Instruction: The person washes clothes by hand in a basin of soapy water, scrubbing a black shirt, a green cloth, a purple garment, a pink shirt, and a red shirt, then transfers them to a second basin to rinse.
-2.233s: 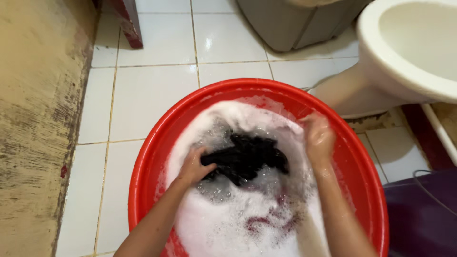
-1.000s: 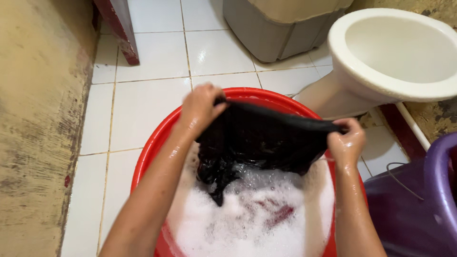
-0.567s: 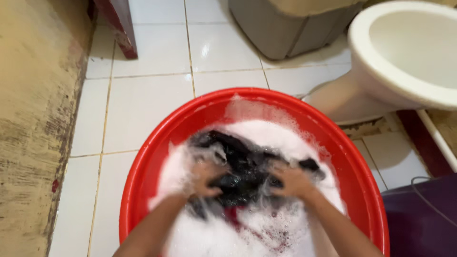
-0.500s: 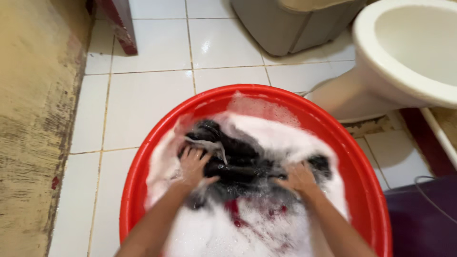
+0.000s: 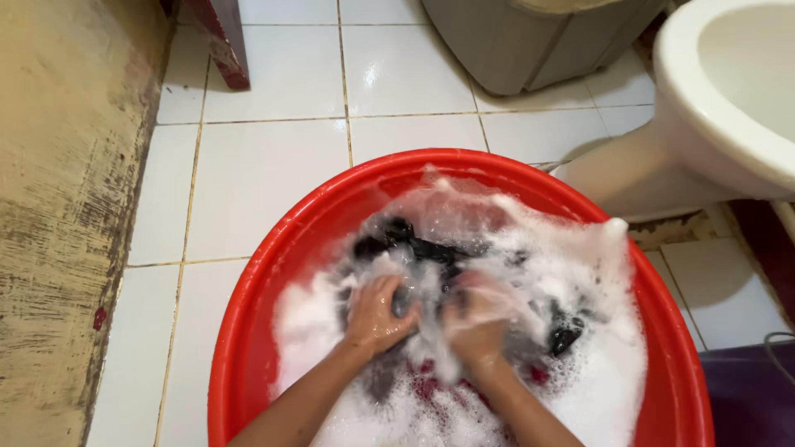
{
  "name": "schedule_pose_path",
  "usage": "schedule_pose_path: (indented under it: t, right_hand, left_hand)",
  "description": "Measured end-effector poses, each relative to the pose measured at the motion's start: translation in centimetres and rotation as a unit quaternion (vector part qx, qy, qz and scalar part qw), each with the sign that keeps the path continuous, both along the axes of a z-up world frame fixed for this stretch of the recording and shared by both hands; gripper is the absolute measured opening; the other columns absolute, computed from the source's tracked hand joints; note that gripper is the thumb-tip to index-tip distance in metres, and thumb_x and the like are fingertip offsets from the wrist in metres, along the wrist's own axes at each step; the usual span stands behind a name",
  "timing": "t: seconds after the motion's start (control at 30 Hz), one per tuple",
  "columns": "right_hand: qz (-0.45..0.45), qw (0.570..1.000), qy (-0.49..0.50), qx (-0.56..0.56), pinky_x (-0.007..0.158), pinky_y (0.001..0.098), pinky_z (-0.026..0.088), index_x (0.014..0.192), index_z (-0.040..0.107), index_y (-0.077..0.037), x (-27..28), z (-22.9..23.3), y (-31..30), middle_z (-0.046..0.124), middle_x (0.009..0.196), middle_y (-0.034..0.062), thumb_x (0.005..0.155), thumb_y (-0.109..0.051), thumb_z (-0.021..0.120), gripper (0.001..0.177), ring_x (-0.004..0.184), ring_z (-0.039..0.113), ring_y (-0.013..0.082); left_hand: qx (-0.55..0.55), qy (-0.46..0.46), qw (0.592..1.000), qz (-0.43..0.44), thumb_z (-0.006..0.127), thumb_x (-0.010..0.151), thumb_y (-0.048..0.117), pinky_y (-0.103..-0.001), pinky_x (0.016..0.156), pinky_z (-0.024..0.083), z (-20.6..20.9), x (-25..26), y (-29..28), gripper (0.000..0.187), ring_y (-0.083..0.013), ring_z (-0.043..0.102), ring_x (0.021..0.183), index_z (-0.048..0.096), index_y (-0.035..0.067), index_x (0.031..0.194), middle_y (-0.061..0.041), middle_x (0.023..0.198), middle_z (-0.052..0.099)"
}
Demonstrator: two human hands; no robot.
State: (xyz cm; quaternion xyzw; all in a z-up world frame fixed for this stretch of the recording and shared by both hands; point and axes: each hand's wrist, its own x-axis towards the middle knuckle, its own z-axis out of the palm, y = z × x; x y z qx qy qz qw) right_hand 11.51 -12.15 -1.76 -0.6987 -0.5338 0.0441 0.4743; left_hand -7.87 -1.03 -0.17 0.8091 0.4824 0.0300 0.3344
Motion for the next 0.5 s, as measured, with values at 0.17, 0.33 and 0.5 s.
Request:
schedule_pose_path:
  t: [0.17, 0.33, 0.5]
  right_hand:
    - [0.161, 0.978, -0.131, -0.016, 0.101, 0.0558, 0.05, 0.128, 0.066, -0.017, 1.1, 0.6, 8.3, 0.07, 0.123, 0.012, 0.09, -0.024, 0.066, 0.039, 0.112, 0.064, 0.0357]
    - [0.154, 0.987, -0.025, -0.048, 0.101, 0.0595, 0.043, 0.156, 0.04, 0.003, -1.8, -1.5, 10.8, 0.053, 0.141, 0.0298, 0.088, -0.034, 0.08, 0.087, 0.122, 0.054, 0.045]
    - [0.111, 0.987, -0.105, -0.04, 0.096, 0.056, 0.047, 0.145, 0.049, 0.004, -2.1, -4.8, 5.1, 0.06, 0.13, 0.0301, 0.097, -0.037, 0.065, 0.065, 0.112, 0.059, 0.0424]
  left_hand:
    - [0.119, 0.066, 0.99, -0.023, 0.076, 0.081, 0.045, -0.045, 0.112, 0.046, 2.1, -0.3, 3.6, 0.065, -0.0305, 0.059, 0.125, 0.058, 0.013, 0.134, -0.016, 0.128, 0.065]
    - [-0.01, 0.117, 0.987, -0.108, 0.076, 0.08, 0.043, -0.046, 0.106, 0.05, 0.1, 2.8, 4.1, 0.066, -0.0298, 0.064, 0.118, 0.058, 0.013, 0.136, -0.017, 0.122, 0.069]
    - [-0.04, 0.08, 0.989, -0.114, 0.076, 0.079, 0.042, -0.046, 0.1, 0.055, 1.9, 4.2, 4.3, 0.067, -0.0291, 0.069, 0.11, 0.059, 0.013, 0.137, -0.018, 0.117, 0.073]
